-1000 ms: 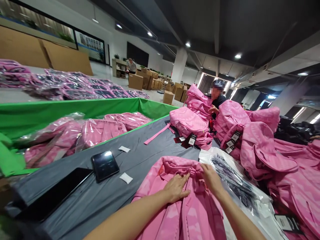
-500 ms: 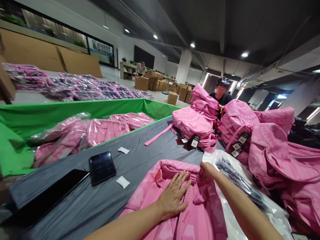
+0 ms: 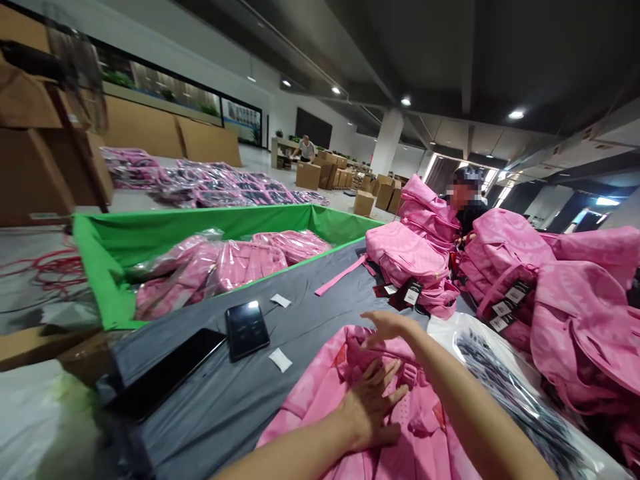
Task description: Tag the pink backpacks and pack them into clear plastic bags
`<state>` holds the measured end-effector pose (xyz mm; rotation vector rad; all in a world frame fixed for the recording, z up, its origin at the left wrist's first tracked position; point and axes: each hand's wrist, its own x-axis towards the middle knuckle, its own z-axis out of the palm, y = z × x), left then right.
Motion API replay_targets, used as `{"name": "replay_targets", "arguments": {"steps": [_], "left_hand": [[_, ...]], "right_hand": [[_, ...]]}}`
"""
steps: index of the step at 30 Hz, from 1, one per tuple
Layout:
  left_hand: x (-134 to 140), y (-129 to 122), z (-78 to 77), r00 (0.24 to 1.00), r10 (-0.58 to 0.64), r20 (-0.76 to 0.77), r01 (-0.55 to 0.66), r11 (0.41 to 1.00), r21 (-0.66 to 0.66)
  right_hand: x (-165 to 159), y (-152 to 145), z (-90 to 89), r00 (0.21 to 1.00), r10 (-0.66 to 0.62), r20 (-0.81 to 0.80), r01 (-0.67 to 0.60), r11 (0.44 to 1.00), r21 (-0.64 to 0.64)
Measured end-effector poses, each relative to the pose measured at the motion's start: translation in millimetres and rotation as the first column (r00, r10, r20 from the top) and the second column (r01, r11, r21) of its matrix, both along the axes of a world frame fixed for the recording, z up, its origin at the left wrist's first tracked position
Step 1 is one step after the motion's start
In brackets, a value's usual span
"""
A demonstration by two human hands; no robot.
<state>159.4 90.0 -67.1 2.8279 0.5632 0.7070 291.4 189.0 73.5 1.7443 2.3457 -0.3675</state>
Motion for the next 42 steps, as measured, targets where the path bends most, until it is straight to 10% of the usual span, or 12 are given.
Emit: {"name": "replay_targets", "arguments": {"steps": [15, 30, 42], "left_hand": [[-4.1, -1.9, 3.0, 0.99, -0.038, 0.136, 0.044, 0.998, -0.037], [-1.5, -11.7, 10.7, 0.995, -0.101, -0.024, 0.1, 0.993, -0.07], [-10.5, -15.8, 18.2, 0.99, -0.129, -0.053, 0.119, 0.981, -0.153]], "right_hand": [[-14.0, 41.0, -5.9, 0.986, 0.149, -0.081, -0.167, 0.933, -0.319], [-69.6, -18.8, -28.6, 0.994, -0.076, 0.078, 0.061, 0.982, 0.181], [35.7, -65.4, 2.8, 0.987, -0.094, -0.132, 0.112, 0.984, 0.138]]}}
